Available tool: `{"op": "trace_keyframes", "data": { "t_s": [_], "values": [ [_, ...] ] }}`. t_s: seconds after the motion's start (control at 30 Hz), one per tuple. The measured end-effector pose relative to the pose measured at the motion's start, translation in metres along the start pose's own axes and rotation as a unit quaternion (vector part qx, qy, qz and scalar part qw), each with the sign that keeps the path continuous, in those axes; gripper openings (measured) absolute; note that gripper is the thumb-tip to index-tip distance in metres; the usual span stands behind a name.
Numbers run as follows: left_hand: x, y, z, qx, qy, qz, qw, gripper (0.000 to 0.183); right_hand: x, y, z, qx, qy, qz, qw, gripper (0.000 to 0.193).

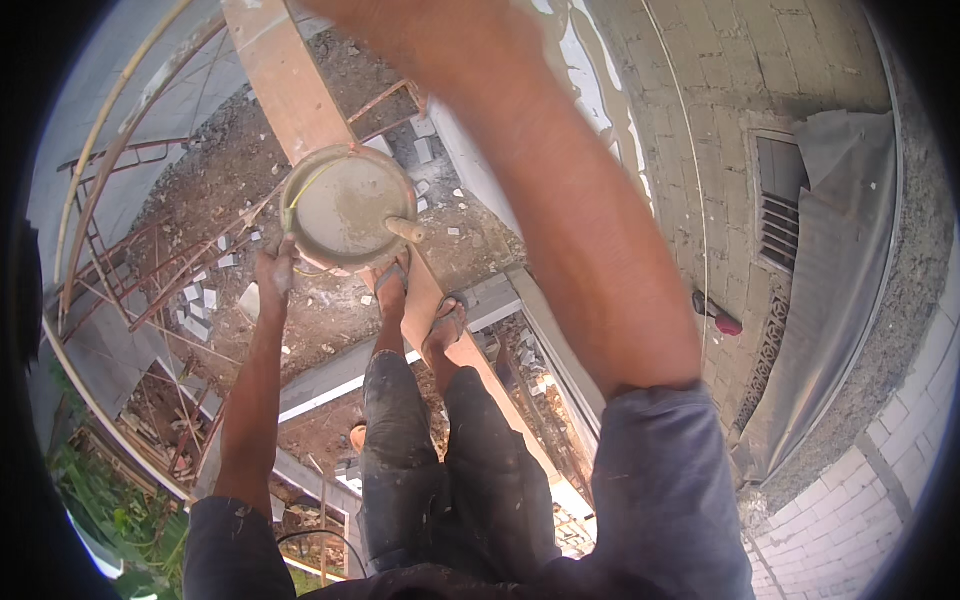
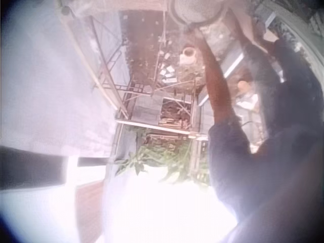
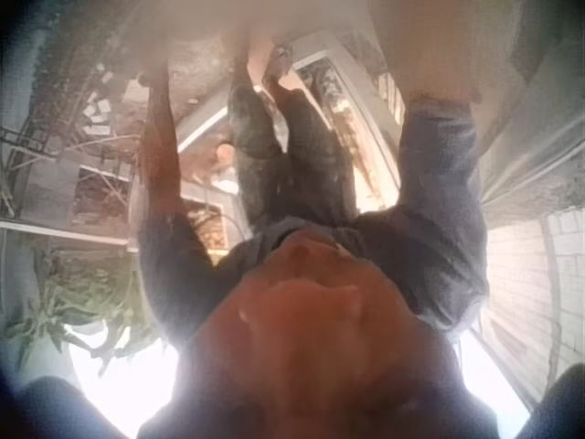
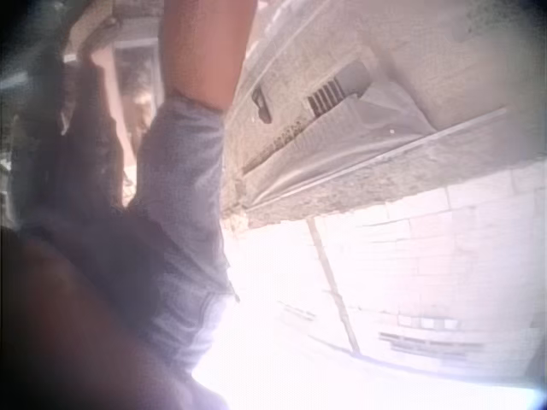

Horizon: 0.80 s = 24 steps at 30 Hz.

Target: The person applies cement to a white rectangular tile using a trowel, places it on a wall, and taps it into position with a hammer. The person repeats this process for multiple tiles on a curved wall section.

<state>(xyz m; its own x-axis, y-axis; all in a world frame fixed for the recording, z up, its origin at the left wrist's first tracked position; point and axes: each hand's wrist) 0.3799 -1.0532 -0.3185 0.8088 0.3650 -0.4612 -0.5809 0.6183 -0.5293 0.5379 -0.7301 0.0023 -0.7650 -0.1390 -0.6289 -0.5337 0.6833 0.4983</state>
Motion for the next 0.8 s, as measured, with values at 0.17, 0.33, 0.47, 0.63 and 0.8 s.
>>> {"op": "trace_keyframes", "data": {
  "t_s": [0.17, 0.33, 0.47, 0.63, 0.8],
  "values": [
    [-0.053, 0.042, -0.05, -0.026, 0.212, 0.106, 0.971, 0.042, 0.15, -0.275, 0.052, 0.387, -0.067, -0.43, 0.812, 0.058],
    [-0.051, 0.041, -0.067, 0.067, 0.329, 0.236, 0.912, 0.058, 0.228, -0.383, 0.083, 0.515, -0.018, -0.377, 0.769, 0.054],
    [-0.014, -0.037, -0.042, 0.058, 0.233, 0.176, 0.955, 0.056, 0.241, -0.362, 0.09, 0.541, -0.044, -0.399, 0.739, 0.036],
    [0.022, -0.173, -0.022, -0.057, 0.028, -0.071, 0.995, 0.05, 0.242, -0.313, 0.046, 0.344, -0.079, -0.543, 0.762, 0.028],
    [0.023, -0.273, -0.007, -0.041, 0.204, -0.293, 0.933, 0.057, 0.181, -0.307, -0.004, 0.324, -0.143, -0.507, 0.786, 0.041]
  ]
}}
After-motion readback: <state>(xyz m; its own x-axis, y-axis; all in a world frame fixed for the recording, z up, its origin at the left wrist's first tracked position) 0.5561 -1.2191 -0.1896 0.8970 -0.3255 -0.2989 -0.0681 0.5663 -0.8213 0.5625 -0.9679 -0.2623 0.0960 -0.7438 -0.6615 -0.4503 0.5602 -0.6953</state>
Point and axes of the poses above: each hand's wrist, its own y-axis towards the middle knuckle, its own x-axis out of the palm, z = x × y, and after that the axes turned 2 degrees about -z, right-handed
